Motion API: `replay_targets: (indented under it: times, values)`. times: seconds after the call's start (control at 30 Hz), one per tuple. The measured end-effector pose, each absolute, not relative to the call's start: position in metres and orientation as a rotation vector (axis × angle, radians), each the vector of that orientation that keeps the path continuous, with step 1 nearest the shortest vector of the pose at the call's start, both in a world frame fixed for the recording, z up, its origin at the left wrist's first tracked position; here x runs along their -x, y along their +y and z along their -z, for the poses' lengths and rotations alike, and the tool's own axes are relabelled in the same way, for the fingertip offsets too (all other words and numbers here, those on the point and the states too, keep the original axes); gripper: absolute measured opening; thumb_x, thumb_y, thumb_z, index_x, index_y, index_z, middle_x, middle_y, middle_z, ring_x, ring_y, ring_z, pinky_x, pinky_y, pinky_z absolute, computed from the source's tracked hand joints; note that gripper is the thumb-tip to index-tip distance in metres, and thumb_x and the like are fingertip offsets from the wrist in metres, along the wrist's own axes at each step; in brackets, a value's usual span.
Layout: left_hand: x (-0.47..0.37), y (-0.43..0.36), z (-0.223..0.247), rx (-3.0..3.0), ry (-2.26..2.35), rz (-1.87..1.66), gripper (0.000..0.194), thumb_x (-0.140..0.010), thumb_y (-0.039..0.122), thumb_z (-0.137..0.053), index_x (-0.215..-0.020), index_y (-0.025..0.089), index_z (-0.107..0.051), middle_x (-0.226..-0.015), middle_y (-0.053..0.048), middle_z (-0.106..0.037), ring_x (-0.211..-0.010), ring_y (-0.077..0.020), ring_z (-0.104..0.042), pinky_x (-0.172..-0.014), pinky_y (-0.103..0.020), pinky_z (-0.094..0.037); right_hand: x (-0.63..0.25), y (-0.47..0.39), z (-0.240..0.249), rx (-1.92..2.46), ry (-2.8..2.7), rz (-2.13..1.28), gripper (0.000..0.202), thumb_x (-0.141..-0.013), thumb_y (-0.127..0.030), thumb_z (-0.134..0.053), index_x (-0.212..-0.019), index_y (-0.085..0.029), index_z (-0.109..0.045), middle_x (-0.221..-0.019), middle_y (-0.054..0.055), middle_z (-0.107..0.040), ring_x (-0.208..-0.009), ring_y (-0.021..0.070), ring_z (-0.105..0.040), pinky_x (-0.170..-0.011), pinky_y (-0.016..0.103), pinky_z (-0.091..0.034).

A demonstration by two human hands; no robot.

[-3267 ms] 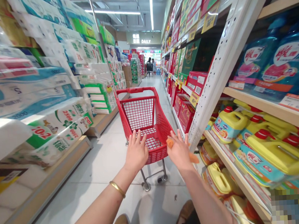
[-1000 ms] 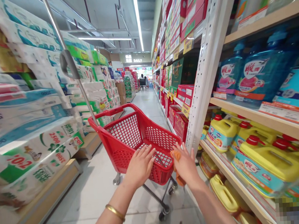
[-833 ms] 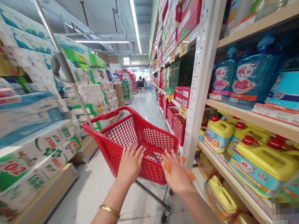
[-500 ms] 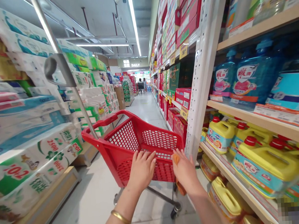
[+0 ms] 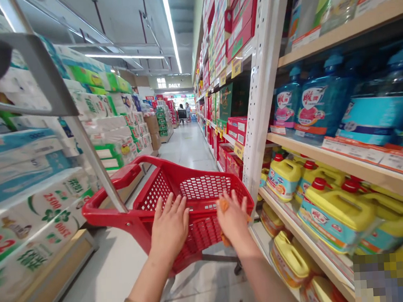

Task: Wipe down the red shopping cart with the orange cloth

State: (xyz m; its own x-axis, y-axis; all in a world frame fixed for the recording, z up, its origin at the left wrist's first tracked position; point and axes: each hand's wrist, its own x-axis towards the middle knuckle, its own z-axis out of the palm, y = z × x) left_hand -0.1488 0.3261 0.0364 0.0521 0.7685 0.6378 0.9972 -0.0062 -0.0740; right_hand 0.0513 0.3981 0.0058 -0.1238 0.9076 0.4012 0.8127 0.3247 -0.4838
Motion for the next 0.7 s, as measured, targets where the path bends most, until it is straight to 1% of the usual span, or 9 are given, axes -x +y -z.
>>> replay_targets:
  times: [0.1,0.17,0.23,0.3,0.37,0.47,0.57,0.63,0.7]
  values:
    - [0.142,0.329,-0.031,1.813,-1.762,0.619,0.047,-0.108,0.034,-0.041,-0.143,0.02,-0.069,-0.149,-0.01,-0.066,-0.153,-0.0347,-0.049,-0.133,-0.062,-0.022,-0.068,0.407,0.0,1.757,-1.728,-0.14,0.054,-0.111,-0.035,-0.036,-0.151,-0.011,-0.063,-0.168,0.015,-0.044,-0.165,0.0413,-0.021,-0.132,0.072,-0.001]
    - [0.137,0.332,-0.028,1.836,-1.774,0.644,0.048,-0.108,0.034,-0.04,-0.145,0.018,-0.068,-0.151,-0.011,-0.065,-0.154,-0.0349,-0.047,-0.133,-0.062,-0.022,-0.053,0.399,0.0,1.698,-1.744,-0.194,0.055,-0.112,-0.037,-0.035,-0.155,-0.013,-0.059,-0.171,0.014,-0.041,-0.165,0.0417,-0.019,-0.131,0.074,-0.004]
    - [0.133,0.335,-0.027,1.867,-1.767,0.658,0.049,-0.108,0.033,-0.04,-0.147,0.017,-0.066,-0.154,-0.012,-0.062,-0.155,-0.0347,-0.045,-0.133,-0.062,-0.024,-0.028,0.386,-0.003,1.482,-1.894,-0.267,0.053,-0.113,-0.04,-0.035,-0.155,-0.022,-0.059,-0.171,0.009,-0.042,-0.166,0.0377,-0.021,-0.132,0.073,-0.004]
    - [0.133,0.334,-0.028,1.898,-1.748,0.664,0.05,-0.108,0.033,-0.04,-0.148,0.019,-0.065,-0.155,-0.01,-0.061,-0.155,-0.0333,-0.046,-0.132,-0.06,-0.027,-0.013,0.377,-0.006,1.245,-2.055,-0.299,0.05,-0.113,-0.042,-0.036,-0.156,-0.028,-0.058,-0.169,0.005,-0.047,-0.164,0.0302,-0.028,-0.135,0.066,-0.004]
    - [0.137,0.329,-0.032,1.869,-1.752,0.685,0.049,-0.107,0.034,-0.04,-0.147,0.022,-0.066,-0.154,-0.009,-0.062,-0.155,-0.033,-0.046,-0.132,-0.061,-0.026,-0.021,0.379,-0.007,1.227,-2.082,-0.275,0.048,-0.113,-0.043,-0.036,-0.152,-0.031,-0.061,-0.166,0.004,-0.05,-0.164,0.0283,-0.03,-0.134,0.066,0.001]
    - [0.15,0.319,-0.043,1.674,-1.819,0.712,0.051,-0.107,0.037,-0.039,-0.145,0.017,-0.067,-0.153,-0.013,-0.063,-0.156,-0.0372,-0.043,-0.132,-0.067,-0.018,-0.067,0.401,0.0,1.6,-1.849,-0.186,0.048,-0.112,-0.039,-0.036,-0.147,-0.026,-0.066,-0.168,0.006,-0.048,-0.166,0.0352,-0.022,-0.129,0.075,0.008]
    - [0.16,0.314,-0.051,1.621,-1.87,0.683,0.054,-0.107,0.037,-0.037,-0.141,0.008,-0.068,-0.149,-0.02,-0.065,-0.151,-0.0407,-0.049,-0.13,-0.066,-0.025,-0.094,0.418,0.008,1.819,-1.644,-0.138,0.052,-0.111,-0.035,-0.035,-0.153,-0.018,-0.061,-0.172,0.01,-0.04,-0.166,0.0409,-0.016,-0.127,0.078,0.007]
    - [0.161,0.315,-0.053,1.663,-1.888,0.69,0.052,-0.107,0.037,-0.038,-0.133,0.009,-0.073,-0.143,-0.021,-0.069,-0.145,-0.0406,-0.056,-0.127,-0.064,-0.031,-0.079,0.413,0.006,1.74,-1.695,-0.177,0.054,-0.112,-0.037,-0.033,-0.154,-0.016,-0.06,-0.172,0.01,-0.039,-0.166,0.0402,-0.019,-0.13,0.075,0.002]
    - [0.157,0.317,-0.051,1.672,-1.878,0.718,0.05,-0.107,0.037,-0.038,-0.129,0.013,-0.076,-0.14,-0.019,-0.072,-0.143,-0.04,-0.058,-0.126,-0.064,-0.032,-0.043,0.397,-0.002,1.488,-1.883,-0.274,0.053,-0.113,-0.041,-0.033,-0.151,-0.02,-0.064,-0.169,0.008,-0.045,-0.165,0.0342,-0.025,-0.135,0.066,-0.005]
